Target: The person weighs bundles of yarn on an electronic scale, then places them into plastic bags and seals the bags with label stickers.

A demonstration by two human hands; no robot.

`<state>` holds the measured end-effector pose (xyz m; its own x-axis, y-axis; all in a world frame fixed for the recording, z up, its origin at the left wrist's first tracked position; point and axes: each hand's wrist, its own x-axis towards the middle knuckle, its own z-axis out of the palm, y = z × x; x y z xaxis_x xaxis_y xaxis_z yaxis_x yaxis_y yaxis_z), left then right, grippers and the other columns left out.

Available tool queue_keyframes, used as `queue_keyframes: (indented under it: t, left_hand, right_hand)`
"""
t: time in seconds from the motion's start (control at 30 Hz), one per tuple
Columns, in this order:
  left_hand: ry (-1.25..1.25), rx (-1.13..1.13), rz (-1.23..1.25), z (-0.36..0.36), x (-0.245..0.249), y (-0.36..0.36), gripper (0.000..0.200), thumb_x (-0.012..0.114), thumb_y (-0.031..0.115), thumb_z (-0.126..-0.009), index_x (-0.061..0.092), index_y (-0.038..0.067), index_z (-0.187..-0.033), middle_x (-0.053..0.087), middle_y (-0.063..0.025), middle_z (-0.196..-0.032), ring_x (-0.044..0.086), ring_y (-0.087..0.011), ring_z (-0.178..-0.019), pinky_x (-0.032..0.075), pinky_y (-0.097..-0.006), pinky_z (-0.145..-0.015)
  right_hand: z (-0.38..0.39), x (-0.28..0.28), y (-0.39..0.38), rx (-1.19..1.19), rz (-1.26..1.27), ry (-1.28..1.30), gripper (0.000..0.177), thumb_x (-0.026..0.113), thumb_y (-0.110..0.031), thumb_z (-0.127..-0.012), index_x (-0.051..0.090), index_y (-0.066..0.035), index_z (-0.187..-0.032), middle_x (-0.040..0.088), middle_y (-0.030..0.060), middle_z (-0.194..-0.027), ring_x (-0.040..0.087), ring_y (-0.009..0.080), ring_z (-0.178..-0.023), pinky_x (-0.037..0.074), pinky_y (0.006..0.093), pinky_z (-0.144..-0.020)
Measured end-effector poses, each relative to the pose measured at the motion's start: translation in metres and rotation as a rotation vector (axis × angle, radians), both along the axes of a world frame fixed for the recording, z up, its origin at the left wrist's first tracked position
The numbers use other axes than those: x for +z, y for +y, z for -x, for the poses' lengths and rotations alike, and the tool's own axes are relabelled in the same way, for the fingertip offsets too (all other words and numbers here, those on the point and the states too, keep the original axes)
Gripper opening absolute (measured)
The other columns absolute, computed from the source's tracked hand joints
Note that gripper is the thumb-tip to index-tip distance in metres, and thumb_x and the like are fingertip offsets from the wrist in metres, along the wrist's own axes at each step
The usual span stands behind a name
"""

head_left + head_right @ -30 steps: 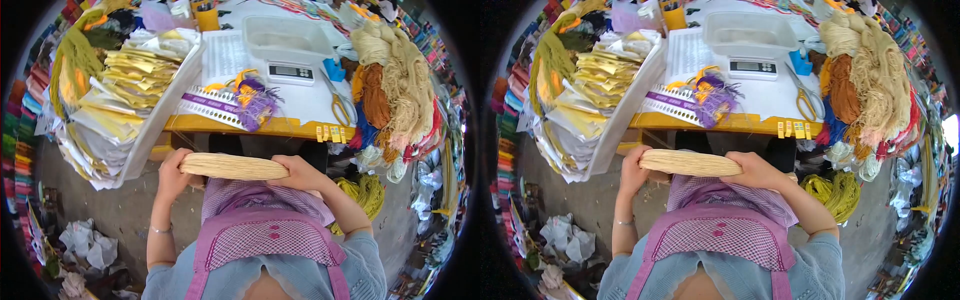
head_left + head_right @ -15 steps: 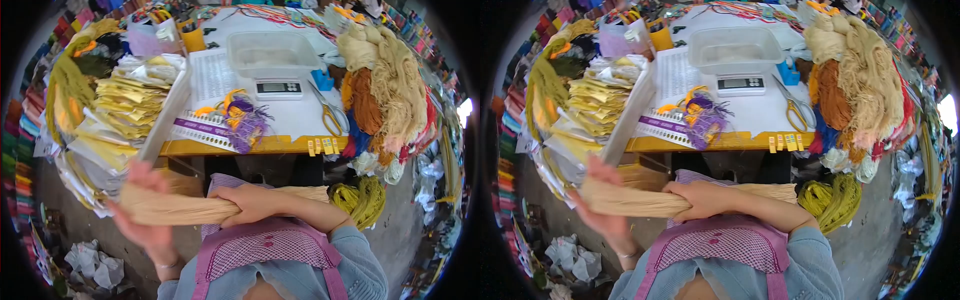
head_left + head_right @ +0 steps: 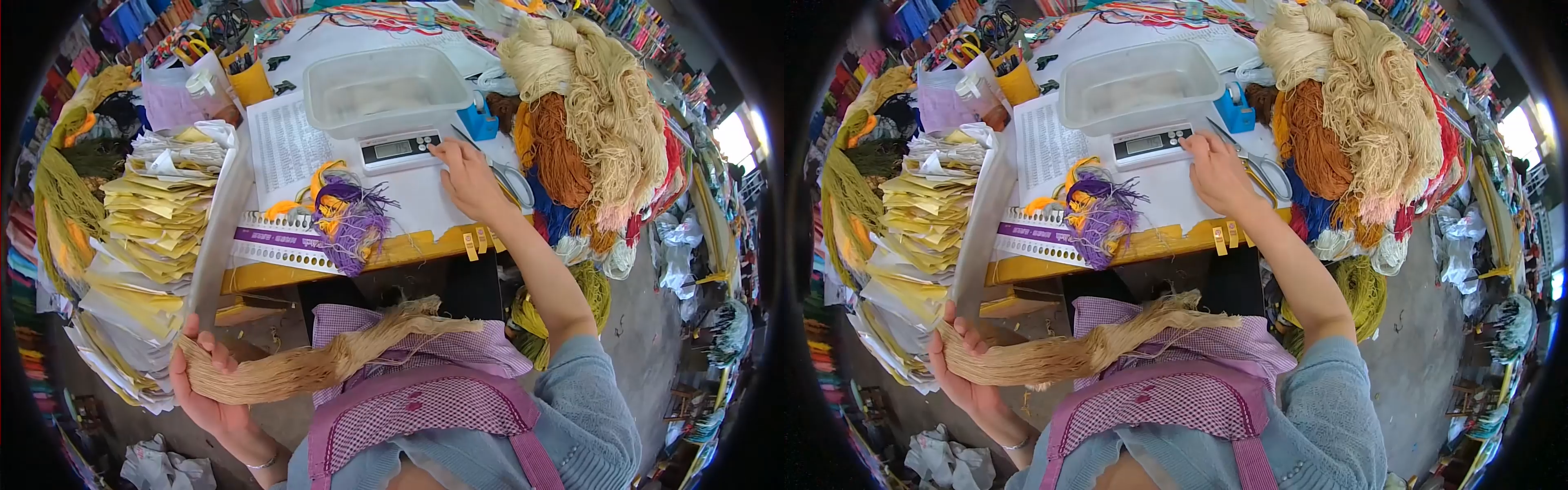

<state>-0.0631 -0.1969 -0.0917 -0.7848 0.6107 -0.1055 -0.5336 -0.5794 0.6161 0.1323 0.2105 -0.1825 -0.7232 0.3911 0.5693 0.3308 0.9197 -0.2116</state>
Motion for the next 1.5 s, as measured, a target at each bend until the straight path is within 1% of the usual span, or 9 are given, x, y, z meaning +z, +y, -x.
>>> queue_keyframes:
  t: [0.37,0.43,0.53,0.63,0.67,0.77,1.07,1.23,1.5]
  left_hand:
    - [0.562,-0.127,0.472,-0.006,-0.021,0.027,0.056,0.033,0.041,-0.101,0.045,-0.005,-0.131,0.054,-0.0046,-0.068,0.039,-0.0083,-0.043,0.033,-0.0190,-0.041]
    - [0.678,-0.149,0.500,-0.007,-0.024,0.025,0.068,0.044,0.052,-0.097,0.044,-0.007,-0.132,0.061,-0.0087,-0.077,0.049,-0.0081,-0.053,0.040,-0.0191,-0.048]
    - [0.769,0.147,0.501,-0.004,-0.036,0.029,0.056,0.049,0.037,-0.098,0.042,-0.005,-0.135,0.055,-0.0145,-0.122,0.055,-0.0116,-0.089,0.047,-0.0273,-0.080]
    - [0.456,0.257,0.396,0.000,-0.016,0.031,0.047,0.045,0.024,-0.099,0.041,-0.005,-0.136,0.057,-0.0126,-0.114,0.051,-0.0099,-0.080,0.047,-0.0253,-0.072]
    - [0.053,0.043,0.006,0.017,-0.021,0.016,0.041,0.041,0.015,-0.099,0.040,-0.005,-0.135,0.057,-0.0103,-0.105,0.046,-0.0093,-0.070,0.043,-0.0243,-0.062]
    - [-0.408,-0.174,-0.256,0.029,-0.032,0.012,0.042,0.042,0.019,-0.101,0.040,-0.003,-0.137,0.055,-0.0073,-0.098,0.040,-0.0086,-0.062,0.036,-0.0237,-0.054]
    - [-0.126,-0.095,-0.095,0.022,-0.036,0.010,0.033,0.042,0.020,-0.099,0.048,-0.004,-0.123,0.050,-0.0060,-0.084,0.038,-0.0102,-0.056,0.034,-0.0231,-0.049]
    - [-0.039,0.017,0.048,0.008,-0.022,0.019,0.031,0.044,0.020,-0.099,0.048,-0.003,-0.118,0.047,-0.0052,-0.079,0.040,-0.0099,-0.056,0.035,-0.0218,-0.049]
    - [0.086,0.109,0.087,0.007,-0.023,0.028,0.025,0.041,0.019,-0.099,0.047,-0.001,-0.113,0.047,-0.0062,-0.075,0.039,-0.0103,-0.051,0.033,-0.0207,-0.046]
  right_hand:
    - [0.005,0.012,0.001,-0.047,0.105,-0.170,0.038,0.065,-0.010,-0.080,0.049,-0.004,-0.113,0.062,0.0115,-0.110,0.052,0.0330,-0.108,0.042,0.0434,-0.091]
    - [0.009,0.016,-0.003,-0.042,0.097,-0.177,0.039,0.068,-0.012,-0.078,0.050,-0.005,-0.112,0.062,0.0115,-0.108,0.053,0.0333,-0.107,0.043,0.0432,-0.090]
    - [0.014,0.030,-0.003,-0.099,0.134,-0.168,0.042,0.071,-0.013,-0.077,0.052,-0.007,-0.114,0.063,0.0117,-0.106,0.055,0.0336,-0.103,0.044,0.0434,-0.088]
    - [0.027,0.046,0.017,-0.048,-0.145,0.178,0.033,0.071,-0.017,-0.077,0.059,-0.007,-0.107,0.064,0.0097,-0.096,0.054,0.0318,-0.099,0.042,0.0428,-0.087]
    - [0.034,0.047,0.024,-0.047,-0.145,0.179,0.033,0.071,-0.017,-0.077,0.059,-0.007,-0.107,0.064,0.0097,-0.096,0.054,0.0318,-0.099,0.042,0.0428,-0.087]
    - [0.052,0.039,0.045,-0.089,-0.298,0.229,0.029,0.072,-0.020,-0.077,0.062,-0.007,-0.101,0.064,0.0082,-0.093,0.054,0.0284,-0.102,0.037,0.0460,-0.094]
    - [0.039,0.038,0.042,-0.112,-0.244,0.005,0.023,0.069,-0.015,-0.081,0.064,-0.012,-0.102,0.063,0.0049,-0.095,0.053,0.0243,-0.103,0.033,0.0447,-0.098]
    - [0.014,0.050,0.041,-0.182,0.014,0.425,0.016,0.065,-0.006,-0.083,0.061,-0.007,-0.099,0.062,0.0097,-0.091,0.057,0.0283,-0.092,0.045,0.0405,-0.085]
    - [-0.013,0.013,0.083,-0.475,0.157,0.137,0.055,0.069,-0.019,-0.077,0.049,0.009,-0.120,0.062,0.0248,-0.106,0.057,0.0418,-0.097,0.046,0.0477,-0.086]
